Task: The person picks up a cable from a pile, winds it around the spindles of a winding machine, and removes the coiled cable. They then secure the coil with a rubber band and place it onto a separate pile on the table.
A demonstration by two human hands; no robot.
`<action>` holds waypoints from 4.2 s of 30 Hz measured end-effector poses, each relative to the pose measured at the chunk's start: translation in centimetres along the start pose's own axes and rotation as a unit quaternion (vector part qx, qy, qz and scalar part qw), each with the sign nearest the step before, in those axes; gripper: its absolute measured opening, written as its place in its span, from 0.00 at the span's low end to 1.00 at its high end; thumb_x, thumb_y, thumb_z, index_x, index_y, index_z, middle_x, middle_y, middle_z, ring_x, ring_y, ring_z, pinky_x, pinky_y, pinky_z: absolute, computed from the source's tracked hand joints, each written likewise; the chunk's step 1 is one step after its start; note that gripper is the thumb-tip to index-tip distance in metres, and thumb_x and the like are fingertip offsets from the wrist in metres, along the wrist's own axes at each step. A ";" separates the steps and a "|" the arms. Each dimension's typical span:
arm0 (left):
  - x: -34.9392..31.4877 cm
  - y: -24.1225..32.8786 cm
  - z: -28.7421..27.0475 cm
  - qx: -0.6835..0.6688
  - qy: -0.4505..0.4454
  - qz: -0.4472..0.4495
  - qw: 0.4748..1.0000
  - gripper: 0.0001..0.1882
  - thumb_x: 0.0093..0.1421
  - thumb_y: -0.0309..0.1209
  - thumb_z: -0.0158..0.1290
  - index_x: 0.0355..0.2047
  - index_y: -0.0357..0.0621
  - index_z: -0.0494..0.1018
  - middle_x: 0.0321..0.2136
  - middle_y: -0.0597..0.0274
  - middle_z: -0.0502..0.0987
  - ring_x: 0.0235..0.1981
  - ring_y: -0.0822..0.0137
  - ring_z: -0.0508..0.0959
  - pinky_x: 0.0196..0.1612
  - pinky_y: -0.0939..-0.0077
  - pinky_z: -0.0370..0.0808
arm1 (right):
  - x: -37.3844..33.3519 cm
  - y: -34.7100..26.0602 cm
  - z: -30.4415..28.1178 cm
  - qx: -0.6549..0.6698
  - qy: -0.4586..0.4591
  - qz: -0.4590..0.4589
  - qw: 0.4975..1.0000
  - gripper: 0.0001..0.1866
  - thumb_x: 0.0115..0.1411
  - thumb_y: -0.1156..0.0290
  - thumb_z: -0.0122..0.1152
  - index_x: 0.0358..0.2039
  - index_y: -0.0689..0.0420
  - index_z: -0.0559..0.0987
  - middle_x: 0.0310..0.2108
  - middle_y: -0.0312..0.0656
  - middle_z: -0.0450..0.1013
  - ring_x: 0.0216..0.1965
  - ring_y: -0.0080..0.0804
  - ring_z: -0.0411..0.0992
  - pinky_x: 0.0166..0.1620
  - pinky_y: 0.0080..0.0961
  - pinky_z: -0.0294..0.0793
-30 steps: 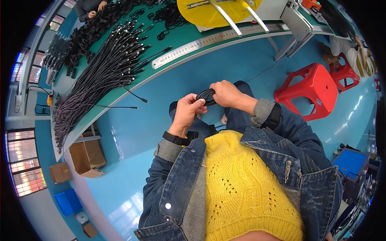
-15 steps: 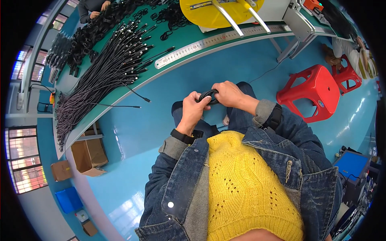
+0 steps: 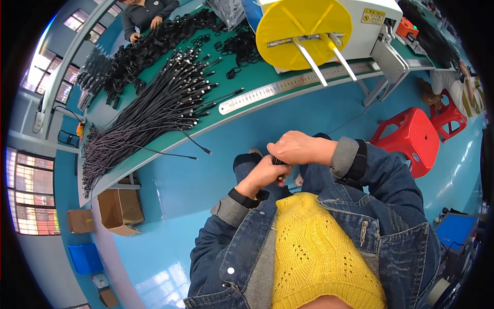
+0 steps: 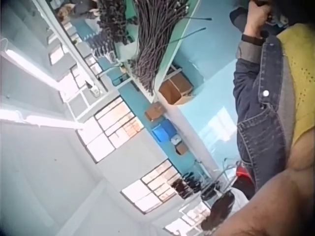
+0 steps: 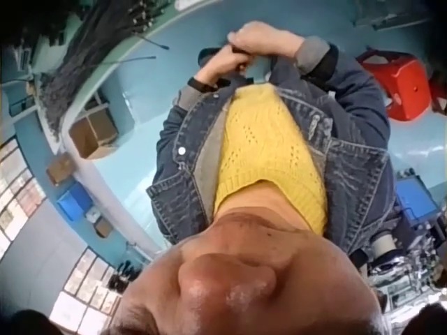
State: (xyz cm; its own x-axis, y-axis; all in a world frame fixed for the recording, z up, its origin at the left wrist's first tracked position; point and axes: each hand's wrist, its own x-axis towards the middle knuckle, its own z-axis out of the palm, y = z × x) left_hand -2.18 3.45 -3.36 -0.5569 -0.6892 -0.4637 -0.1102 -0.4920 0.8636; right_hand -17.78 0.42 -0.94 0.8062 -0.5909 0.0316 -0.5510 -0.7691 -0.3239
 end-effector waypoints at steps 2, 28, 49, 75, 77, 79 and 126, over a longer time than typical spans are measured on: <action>0.1 0.6 -0.7 0.024 -0.046 -0.033 0.998 0.08 0.50 0.28 0.55 0.24 0.37 0.68 0.16 0.67 0.69 0.16 0.75 0.70 0.18 0.80 0.67 | 0.6 0.1 -0.8 0.014 0.007 -0.003 1.000 0.07 0.43 0.72 0.54 0.24 0.62 0.72 0.19 0.51 0.72 0.24 0.48 0.72 0.26 0.39 0.70; -1.3 2.2 -7.5 -0.082 -0.050 -0.017 0.995 0.06 0.51 0.27 0.53 0.23 0.41 0.67 0.14 0.69 0.65 0.12 0.78 0.63 0.14 0.83 0.58 | 7.5 -0.7 -0.5 0.076 0.090 0.112 0.987 0.07 0.44 0.71 0.55 0.23 0.60 0.71 0.16 0.50 0.71 0.21 0.50 0.71 0.23 0.40 0.69; -1.2 2.2 -10.5 -0.245 -0.035 0.108 0.963 0.07 0.52 0.24 0.50 0.30 0.43 0.63 0.17 0.69 0.61 0.16 0.77 0.61 0.17 0.84 0.58 | 16.4 12.7 -4.0 -0.029 0.319 0.213 0.923 0.07 0.49 0.71 0.54 0.29 0.56 0.77 0.27 0.44 0.71 0.34 0.44 0.71 0.36 0.35 0.70; 0.3 3.7 -5.2 -0.292 0.096 0.210 0.928 0.05 0.55 0.28 0.51 0.30 0.45 0.66 0.19 0.70 0.64 0.16 0.78 0.63 0.18 0.84 0.60 | 6.8 4.4 -3.3 0.694 0.175 0.250 0.653 0.08 0.52 0.67 0.60 0.28 0.57 0.77 0.15 0.28 0.61 0.16 0.14 0.57 0.16 0.15 0.51; 0.3 3.8 -3.9 -0.288 0.106 0.188 0.933 0.05 0.56 0.29 0.51 0.30 0.44 0.66 0.19 0.70 0.64 0.17 0.78 0.63 0.19 0.84 0.61 | 4.3 2.5 -3.0 0.754 0.115 0.248 0.598 0.07 0.53 0.68 0.60 0.28 0.58 0.77 0.15 0.27 0.62 0.15 0.14 0.55 0.16 0.15 0.50; 0.6 3.6 -3.1 -0.273 0.079 0.173 0.943 0.06 0.56 0.29 0.51 0.30 0.44 0.66 0.20 0.69 0.64 0.17 0.78 0.63 0.19 0.84 0.61 | 2.6 2.0 -2.2 0.782 0.092 0.252 0.562 0.07 0.53 0.68 0.59 0.28 0.58 0.77 0.16 0.27 0.62 0.15 0.14 0.54 0.16 0.16 0.49; -0.1 4.0 -0.2 -0.138 -0.019 0.106 0.985 0.17 0.41 0.22 0.59 0.35 0.40 0.72 0.19 0.71 0.68 0.16 0.80 0.67 0.18 0.82 0.62 | -2.1 2.4 -1.4 0.779 0.136 0.260 0.554 0.21 0.50 0.59 0.59 0.37 0.64 0.70 0.23 0.41 0.71 0.21 0.26 0.70 0.19 0.23 0.67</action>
State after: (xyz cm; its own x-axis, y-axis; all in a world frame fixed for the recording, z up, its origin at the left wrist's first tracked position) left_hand -2.47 1.43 0.10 -0.5751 -0.7734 -0.2667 0.2368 -0.4694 0.8507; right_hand -21.09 -0.55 -0.49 0.4470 -0.8111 -0.3773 0.3321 0.5421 -0.7719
